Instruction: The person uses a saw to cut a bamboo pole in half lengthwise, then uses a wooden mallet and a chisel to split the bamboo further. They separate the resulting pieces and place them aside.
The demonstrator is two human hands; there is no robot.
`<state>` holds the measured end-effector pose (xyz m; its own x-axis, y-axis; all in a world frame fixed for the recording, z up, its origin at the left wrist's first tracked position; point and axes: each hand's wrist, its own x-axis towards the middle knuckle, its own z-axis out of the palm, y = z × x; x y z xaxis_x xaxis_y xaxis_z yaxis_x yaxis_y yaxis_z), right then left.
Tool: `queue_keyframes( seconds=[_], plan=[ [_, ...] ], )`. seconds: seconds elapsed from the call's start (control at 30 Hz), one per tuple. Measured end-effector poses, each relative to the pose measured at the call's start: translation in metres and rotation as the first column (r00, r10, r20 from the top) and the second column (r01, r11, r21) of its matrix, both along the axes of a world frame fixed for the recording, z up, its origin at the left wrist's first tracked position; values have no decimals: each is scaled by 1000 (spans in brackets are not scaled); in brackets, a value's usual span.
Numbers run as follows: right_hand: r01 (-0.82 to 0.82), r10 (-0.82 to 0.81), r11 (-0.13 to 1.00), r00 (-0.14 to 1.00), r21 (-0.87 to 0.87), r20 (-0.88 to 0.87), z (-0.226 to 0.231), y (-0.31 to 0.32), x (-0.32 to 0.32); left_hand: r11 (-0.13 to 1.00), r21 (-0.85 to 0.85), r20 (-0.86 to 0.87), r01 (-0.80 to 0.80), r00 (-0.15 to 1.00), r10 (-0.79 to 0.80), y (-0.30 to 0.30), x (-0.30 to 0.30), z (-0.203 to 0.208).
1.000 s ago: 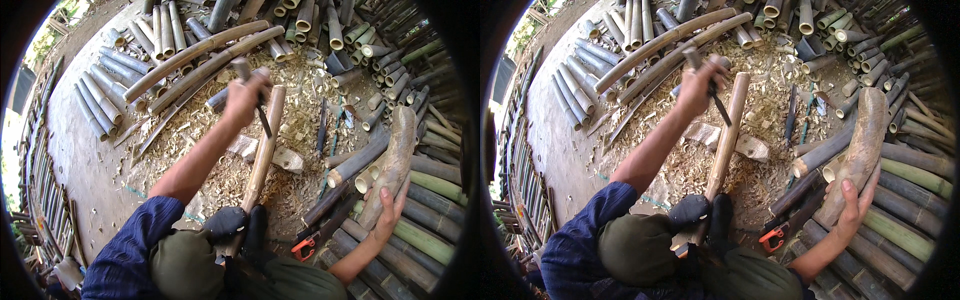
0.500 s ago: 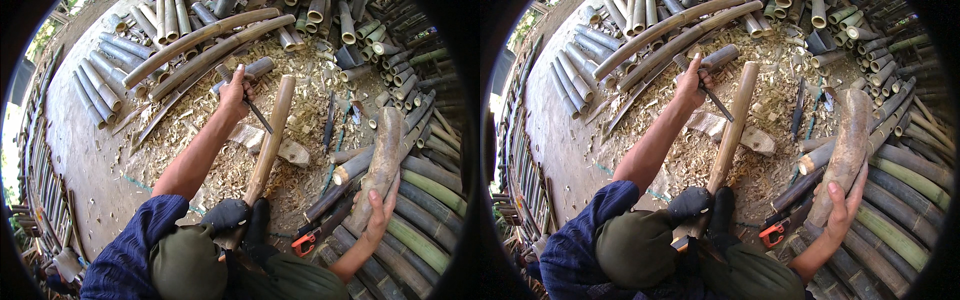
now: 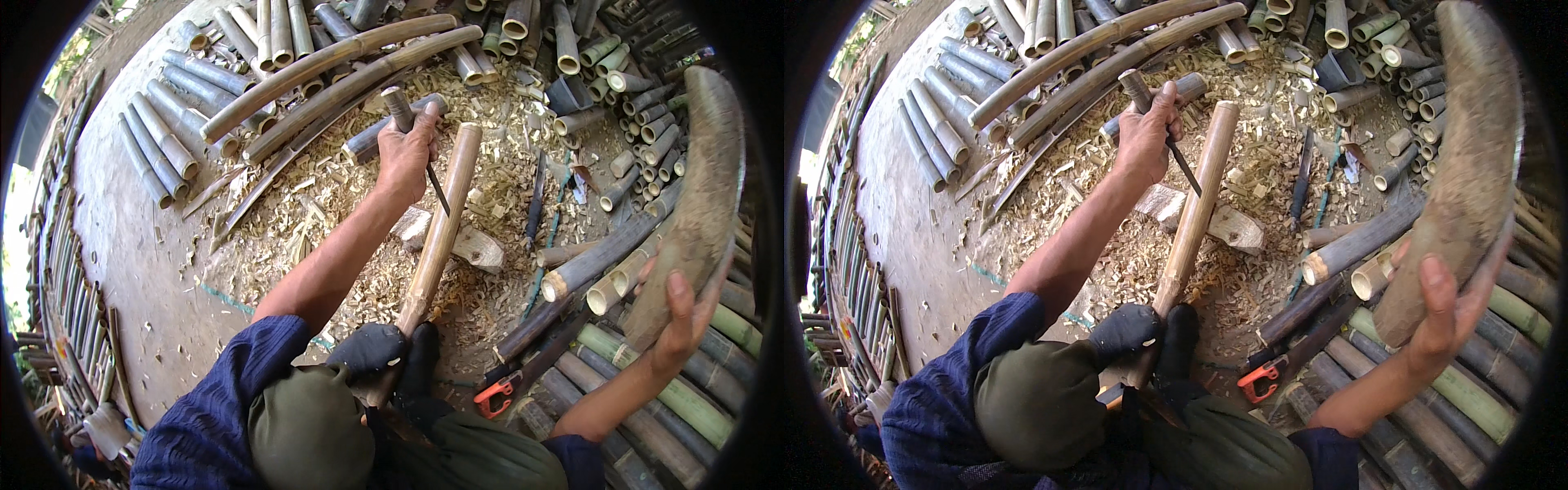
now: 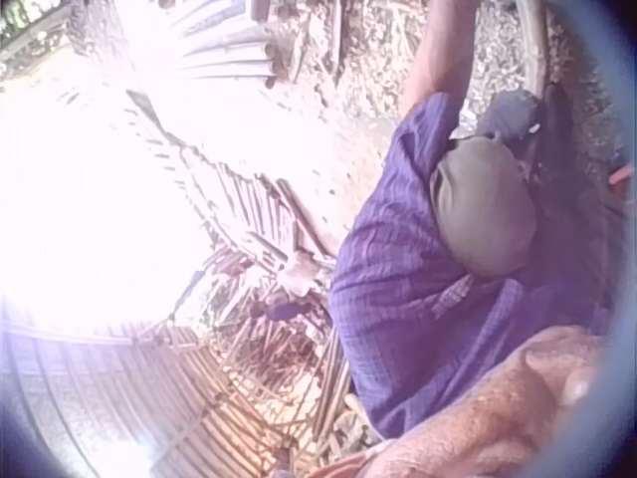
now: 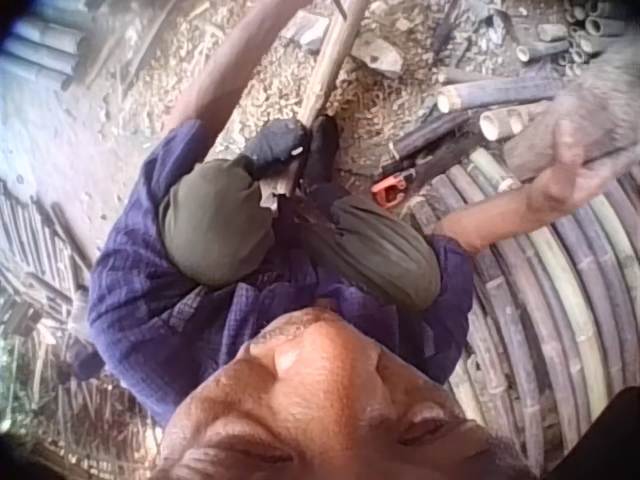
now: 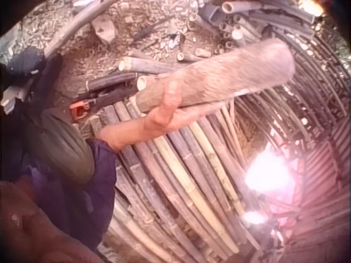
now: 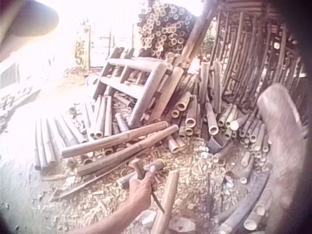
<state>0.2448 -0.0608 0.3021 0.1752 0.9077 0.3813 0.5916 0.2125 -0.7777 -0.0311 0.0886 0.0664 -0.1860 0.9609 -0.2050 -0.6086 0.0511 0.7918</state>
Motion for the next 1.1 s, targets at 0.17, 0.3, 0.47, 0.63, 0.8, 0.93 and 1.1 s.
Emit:
queue_keyframes(
  seconds=[0.17, 0.3, 0.47, 0.63, 0.8, 0.93, 1.1],
  plan=[
    [-21, 21, 1000, 993, -5, -120, 2, 11, -30, 999, -38, 75, 20, 997, -17, 0, -12, -12],
    [-90, 85, 995, 991, -42, -100, -12, 15, -29, 997, -70, 60, 21, 998, -17, -1, -13, -18],
    [-101, 97, 993, 992, -57, -79, -13, 15, -32, 997, -77, 21, 19, 1000, -18, -3, -9, -14],
    [-126, 123, 991, 991, 53, 46, -1, 25, -32, 997, -77, -226, 8, 974, -25, -11, -1, 1],
    [-202, 172, 957, 973, 210, 156, 3, 76, -63, 989, 33, -524, 143, 845, -105, -28, 41, 29],
    [-302, 418, 908, 712, -291, 564, -31, 111, -104, 969, 213, -398, 127, 917, -33, -27, 55, 16],
    [-364, 505, 830, 811, -422, 294, -12, 110, -103, 979, 61, -412, 193, 898, -151, -31, 55, 24]
  ],
)
